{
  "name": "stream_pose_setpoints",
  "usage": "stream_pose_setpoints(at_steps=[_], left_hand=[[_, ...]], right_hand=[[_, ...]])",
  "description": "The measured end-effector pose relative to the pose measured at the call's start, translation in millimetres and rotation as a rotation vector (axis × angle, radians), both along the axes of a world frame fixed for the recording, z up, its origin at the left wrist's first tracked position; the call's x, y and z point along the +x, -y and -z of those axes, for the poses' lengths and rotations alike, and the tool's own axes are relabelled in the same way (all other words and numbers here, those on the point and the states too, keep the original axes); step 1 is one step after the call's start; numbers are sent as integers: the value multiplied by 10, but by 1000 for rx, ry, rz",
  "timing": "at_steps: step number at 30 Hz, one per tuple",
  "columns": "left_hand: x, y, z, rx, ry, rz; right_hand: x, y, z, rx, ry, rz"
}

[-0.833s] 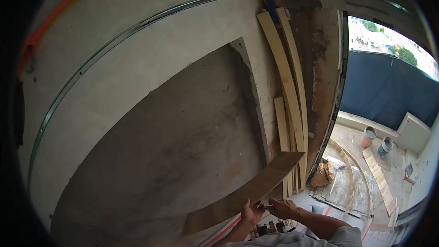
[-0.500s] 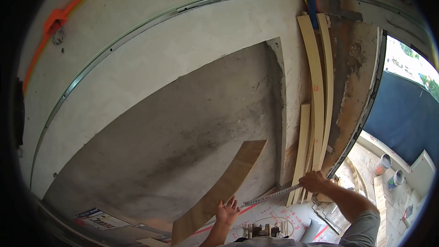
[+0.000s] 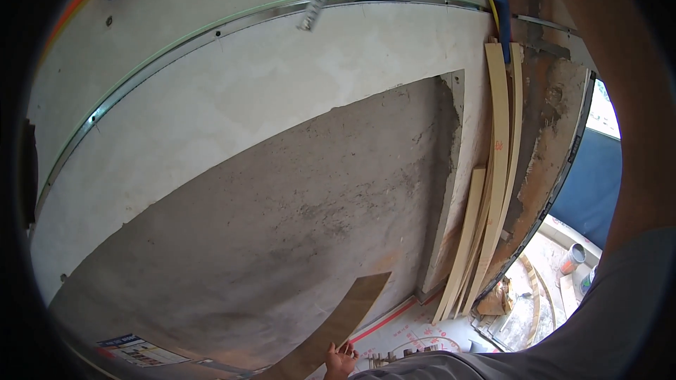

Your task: Apply glue to a wooden board and install it onto a structure using a nail gun.

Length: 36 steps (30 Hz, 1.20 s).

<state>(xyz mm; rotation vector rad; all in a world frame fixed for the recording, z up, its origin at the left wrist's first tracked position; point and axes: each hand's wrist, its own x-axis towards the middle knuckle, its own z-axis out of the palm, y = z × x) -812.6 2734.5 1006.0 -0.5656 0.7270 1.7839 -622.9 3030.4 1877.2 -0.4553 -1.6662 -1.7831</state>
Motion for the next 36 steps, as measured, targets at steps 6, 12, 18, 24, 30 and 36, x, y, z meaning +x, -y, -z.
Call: stream_pose_setpoints(at_steps=[6, 12, 18, 24, 30, 36], left_hand=[[239, 154, -197, -337, 59, -59], [154, -153, 184, -170, -22, 32], [159, -415, 35, -157, -17, -29], [161, -372, 1378, -15, -43, -90], [204, -34, 804, -191, -138, -112], [-20, -99, 1402, -103, -117, -121]], right_hand=[[-806, -65, -305, 27, -107, -41], [-840, 245, -344, 31, -64, 79], [-1293, 91, -259, 239, 148, 53], [-1749, 58, -137, 191, 301, -73], [-1826, -113, -76, 118, 392, -169], [-1913, -357, -205, 167, 417, -266]])
